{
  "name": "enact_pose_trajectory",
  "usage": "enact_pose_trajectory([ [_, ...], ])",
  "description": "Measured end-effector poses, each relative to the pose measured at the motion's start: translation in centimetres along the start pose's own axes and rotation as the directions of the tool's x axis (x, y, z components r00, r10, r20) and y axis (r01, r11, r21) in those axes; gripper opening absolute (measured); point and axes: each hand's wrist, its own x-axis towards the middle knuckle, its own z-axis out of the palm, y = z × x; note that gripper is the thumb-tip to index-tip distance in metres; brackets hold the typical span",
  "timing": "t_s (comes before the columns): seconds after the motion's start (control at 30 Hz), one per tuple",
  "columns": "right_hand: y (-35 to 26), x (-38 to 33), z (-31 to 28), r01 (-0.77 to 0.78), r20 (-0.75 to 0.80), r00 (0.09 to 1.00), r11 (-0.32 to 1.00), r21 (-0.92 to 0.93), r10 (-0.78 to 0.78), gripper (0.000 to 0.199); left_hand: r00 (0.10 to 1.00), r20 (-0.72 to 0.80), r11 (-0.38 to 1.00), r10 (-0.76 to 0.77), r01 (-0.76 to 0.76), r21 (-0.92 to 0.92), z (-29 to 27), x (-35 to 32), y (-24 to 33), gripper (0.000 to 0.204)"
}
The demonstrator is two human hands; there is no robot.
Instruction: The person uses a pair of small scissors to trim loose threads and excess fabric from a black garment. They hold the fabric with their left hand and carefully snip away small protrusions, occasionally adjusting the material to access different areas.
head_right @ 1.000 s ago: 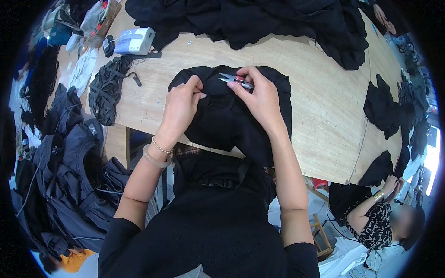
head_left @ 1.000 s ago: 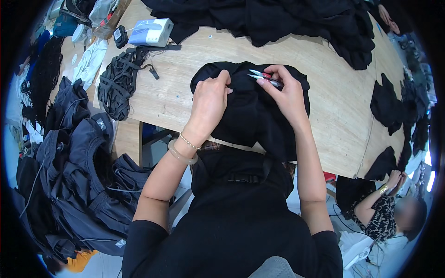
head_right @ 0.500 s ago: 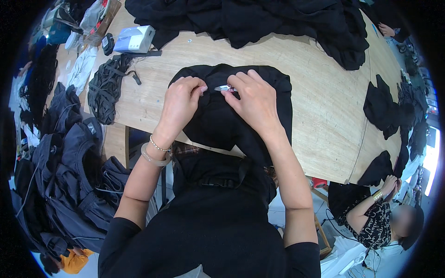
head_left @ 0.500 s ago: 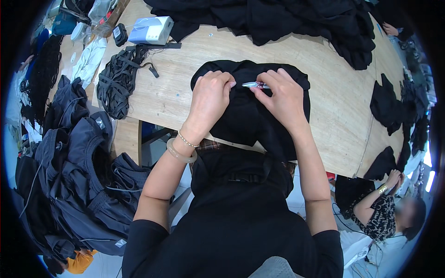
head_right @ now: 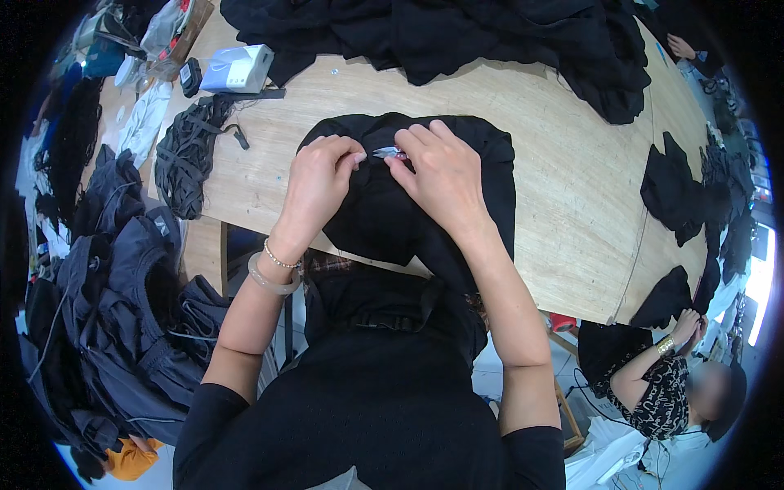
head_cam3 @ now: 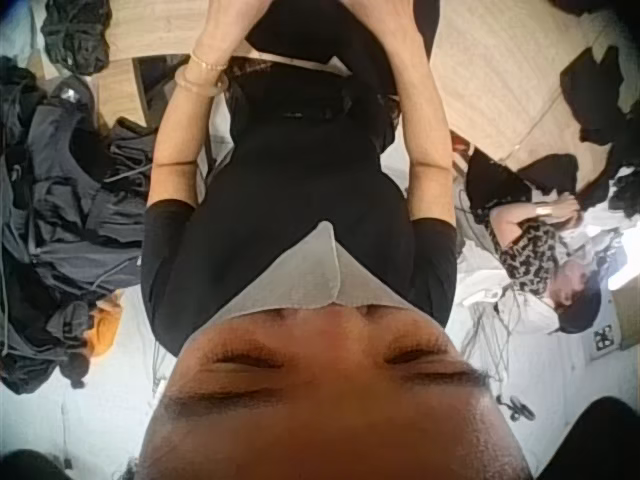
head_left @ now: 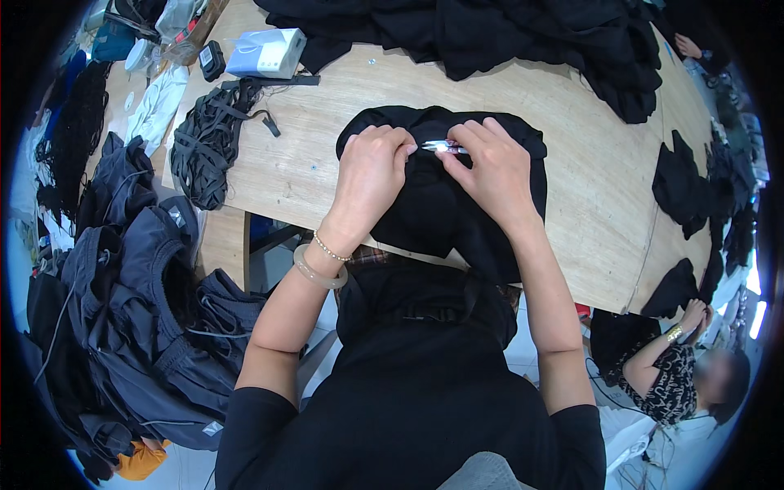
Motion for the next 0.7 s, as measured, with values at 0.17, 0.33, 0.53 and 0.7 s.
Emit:
enact_pose_trajectory([
  [0.17,0.0,0.2,0.7,0.019,-0.012,1.0,1.0,0.005,-0.019,0.017,1.0,-0.019,1.0,0.005,-0.005,-0.009,-0.3,0.1,0.5,0.004],
  [0.33,0.4,0.2,0.3,-0.294,0.024,0.952,0.894,0.338,0.304,0.031,0.934,-0.05,0.849,-0.355,0.299,-0.436,-1.2,-0.8,2.5,0.005],
  [0.53,1.3,-0.9,2.2,-0.211,0.096,0.977,0.93,0.302,0.19,0.057,0.987,-0.114,0.968,-0.116,0.138,0.208,1.3,-4.5,3.8,0.062],
  [0.7,2.3,-0.8,3.2,-0.138,-0.053,0.985,0.927,0.349,0.167,0.026,0.969,-0.197,0.975,-0.149,0.177,0.133,2.1,-3.3,0.0,0.043],
])
